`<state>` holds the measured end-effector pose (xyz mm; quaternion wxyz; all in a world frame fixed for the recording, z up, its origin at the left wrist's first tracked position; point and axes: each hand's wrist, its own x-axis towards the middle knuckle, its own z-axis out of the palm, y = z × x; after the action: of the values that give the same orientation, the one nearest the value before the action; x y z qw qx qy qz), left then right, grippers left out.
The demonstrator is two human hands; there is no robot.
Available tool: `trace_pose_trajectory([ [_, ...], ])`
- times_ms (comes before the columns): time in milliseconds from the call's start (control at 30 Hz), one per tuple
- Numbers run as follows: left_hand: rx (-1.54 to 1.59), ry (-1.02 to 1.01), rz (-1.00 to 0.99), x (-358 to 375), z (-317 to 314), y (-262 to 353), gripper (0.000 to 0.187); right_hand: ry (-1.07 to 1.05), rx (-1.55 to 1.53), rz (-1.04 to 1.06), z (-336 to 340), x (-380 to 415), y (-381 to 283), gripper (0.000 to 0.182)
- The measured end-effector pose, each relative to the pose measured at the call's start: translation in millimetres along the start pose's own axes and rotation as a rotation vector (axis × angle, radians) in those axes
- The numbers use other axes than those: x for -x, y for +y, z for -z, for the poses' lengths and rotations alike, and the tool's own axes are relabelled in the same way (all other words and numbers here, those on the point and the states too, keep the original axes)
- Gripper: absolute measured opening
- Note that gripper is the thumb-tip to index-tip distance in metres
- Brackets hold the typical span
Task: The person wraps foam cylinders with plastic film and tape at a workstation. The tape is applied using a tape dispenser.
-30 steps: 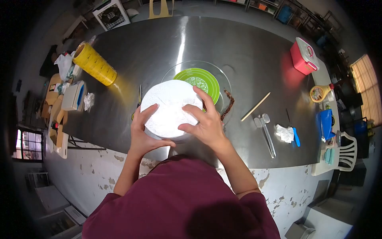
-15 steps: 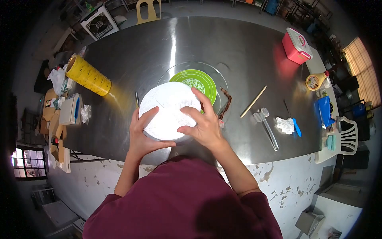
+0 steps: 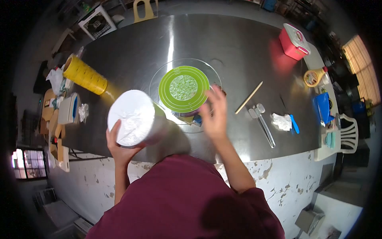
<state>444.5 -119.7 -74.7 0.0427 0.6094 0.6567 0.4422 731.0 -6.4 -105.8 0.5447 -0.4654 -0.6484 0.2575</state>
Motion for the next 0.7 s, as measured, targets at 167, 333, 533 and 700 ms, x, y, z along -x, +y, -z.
trace_pose_trajectory([
  [167, -0.327, 0.255, 0.089, 44, 16, -31, 0.097, 0.028, 0.316, -0.412, 49, 6, 144, 0.036],
  [333, -0.303, 0.288, 0.178, 77, 9, -43, 0.098, -0.153, 0.524, -0.598, 36, -2, 158, 0.054],
  [533, -0.306, 0.332, 0.248, 100, -7, -29, 0.127, -0.196, 0.451, -0.759, 24, -15, 180, 0.044],
  [700, -0.33, 0.367, 0.356, 114, -10, -34, 0.132, -0.289, 0.446, -0.667, 32, -18, 214, 0.036],
])
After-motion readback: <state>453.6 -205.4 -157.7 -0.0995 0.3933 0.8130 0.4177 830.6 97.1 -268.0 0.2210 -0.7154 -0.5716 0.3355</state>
